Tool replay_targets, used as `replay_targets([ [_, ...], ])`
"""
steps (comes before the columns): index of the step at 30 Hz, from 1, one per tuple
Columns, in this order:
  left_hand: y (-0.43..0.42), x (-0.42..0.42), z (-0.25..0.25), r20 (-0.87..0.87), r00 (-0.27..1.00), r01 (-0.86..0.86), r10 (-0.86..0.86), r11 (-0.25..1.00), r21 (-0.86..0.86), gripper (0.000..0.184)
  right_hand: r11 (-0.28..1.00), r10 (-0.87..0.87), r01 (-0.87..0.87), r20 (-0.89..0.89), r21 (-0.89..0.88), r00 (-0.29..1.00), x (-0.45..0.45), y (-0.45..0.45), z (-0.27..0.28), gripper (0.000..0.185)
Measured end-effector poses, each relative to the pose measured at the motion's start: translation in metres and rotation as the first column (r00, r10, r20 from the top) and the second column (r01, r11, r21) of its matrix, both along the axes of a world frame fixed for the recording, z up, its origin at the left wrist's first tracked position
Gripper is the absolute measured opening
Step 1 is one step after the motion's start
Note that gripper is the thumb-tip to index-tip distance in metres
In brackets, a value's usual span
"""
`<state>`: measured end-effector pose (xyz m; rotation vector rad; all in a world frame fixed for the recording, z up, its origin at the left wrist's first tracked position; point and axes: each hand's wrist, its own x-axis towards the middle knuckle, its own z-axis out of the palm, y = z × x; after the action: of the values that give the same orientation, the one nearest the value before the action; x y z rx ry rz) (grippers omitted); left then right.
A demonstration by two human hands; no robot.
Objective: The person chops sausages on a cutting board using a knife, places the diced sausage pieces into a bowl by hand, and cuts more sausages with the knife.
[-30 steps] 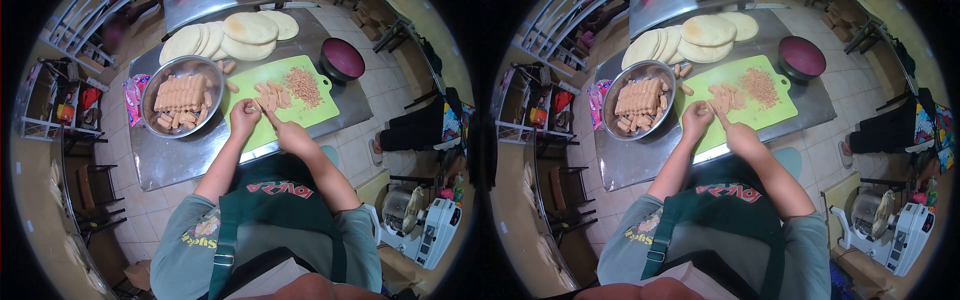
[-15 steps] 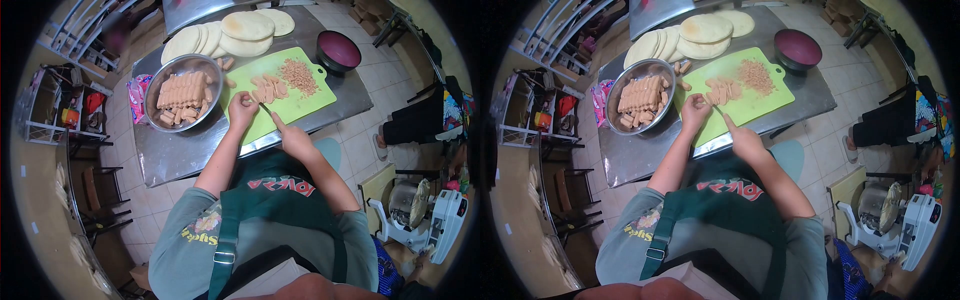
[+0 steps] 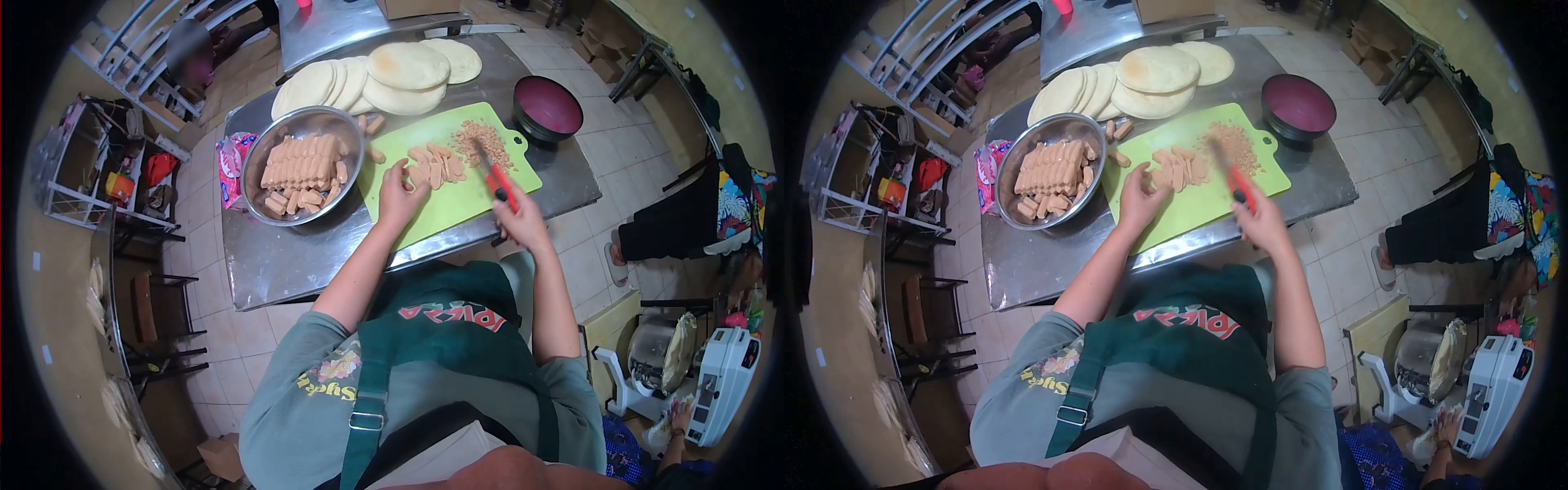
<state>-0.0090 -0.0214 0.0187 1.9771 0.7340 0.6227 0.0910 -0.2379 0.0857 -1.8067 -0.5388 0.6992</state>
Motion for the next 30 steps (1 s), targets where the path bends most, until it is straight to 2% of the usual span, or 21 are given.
replay_targets([
  [1, -0.003, 0.003, 0.006, -0.062, 0.998, 0.025, -0.019, 0.995, 0.094, 0.065, 0.997, -0.06, 0.057, 0.045, 0.061, 0.997, 0.016, 0.001, -0.011, 0.054],
  [2, -0.006, 0.006, 0.008, -0.061, 0.998, 0.022, -0.016, 0.995, 0.096, 0.065, 0.986, -0.122, 0.111, 0.086, 0.124, 0.989, 0.034, 0.004, -0.026, 0.051],
  [3, -0.011, 0.011, 0.01, -0.103, 0.995, 0.026, 0.002, 0.961, 0.276, 0.07, 0.968, -0.186, 0.13, 0.27, 0.215, 0.945, 0.051, 0.008, -0.041, 0.046],
  [4, -0.015, 0.015, 0.011, -0.141, 0.99, 0.039, 0.028, 0.894, 0.447, 0.074, 0.968, -0.185, 0.127, 0.271, 0.217, 0.945, 0.063, 0.013, -0.048, 0.046],
  [5, -0.016, 0.02, 0.01, -0.166, 0.986, 0.092, -0.03, 0.92, 0.38, 0.081, 0.948, -0.268, 0.173, 0.381, 0.266, 0.885, 0.073, 0.019, -0.052, 0.045],
  [6, -0.018, 0.025, 0.007, -0.164, 0.986, 0.089, -0.027, 0.92, 0.382, 0.081, 0.924, -0.348, 0.209, 0.48, 0.32, 0.805, 0.083, 0.024, -0.057, 0.044],
  [8, -0.022, 0.035, 0.006, -0.196, 0.98, 0.127, -0.026, 0.844, 0.521, 0.086, 0.924, -0.337, 0.197, 0.454, 0.329, 0.825, 0.092, 0.032, -0.061, 0.045],
  [9, -0.024, 0.039, 0.006, -0.287, 0.957, 0.174, -0.031, 0.857, 0.486, 0.086, 0.893, -0.336, 0.203, 0.298, 0.401, 0.893, 0.092, 0.039, -0.062, 0.046],
  [10, -0.025, 0.043, 0.006, -0.285, 0.958, 0.173, -0.031, 0.855, 0.488, 0.086, 0.856, -0.316, 0.22, 0.136, 0.468, 0.939, 0.092, 0.044, -0.063, 0.047],
  [14, -0.023, 0.055, 0.001, -0.301, 0.953, 0.171, 0.019, 0.789, 0.591, 0.075, 0.821, -0.347, 0.305, -0.002, 0.483, 0.938, 0.083, 0.047, -0.083, 0.042],
  [25, 0.022, 0.074, -0.007, -0.203, 0.979, 0.118, 0.015, 0.772, 0.624, 0.05, 0.808, -0.355, 0.317, -0.018, 0.497, 0.935, 0.082, 0.041, -0.084, 0.043],
  [30, 0.035, 0.089, -0.017, -0.168, 0.985, 0.133, -0.034, 0.774, 0.619, 0.049, 0.807, -0.362, 0.316, -0.005, 0.499, 0.932, 0.081, 0.041, -0.083, 0.043],
])
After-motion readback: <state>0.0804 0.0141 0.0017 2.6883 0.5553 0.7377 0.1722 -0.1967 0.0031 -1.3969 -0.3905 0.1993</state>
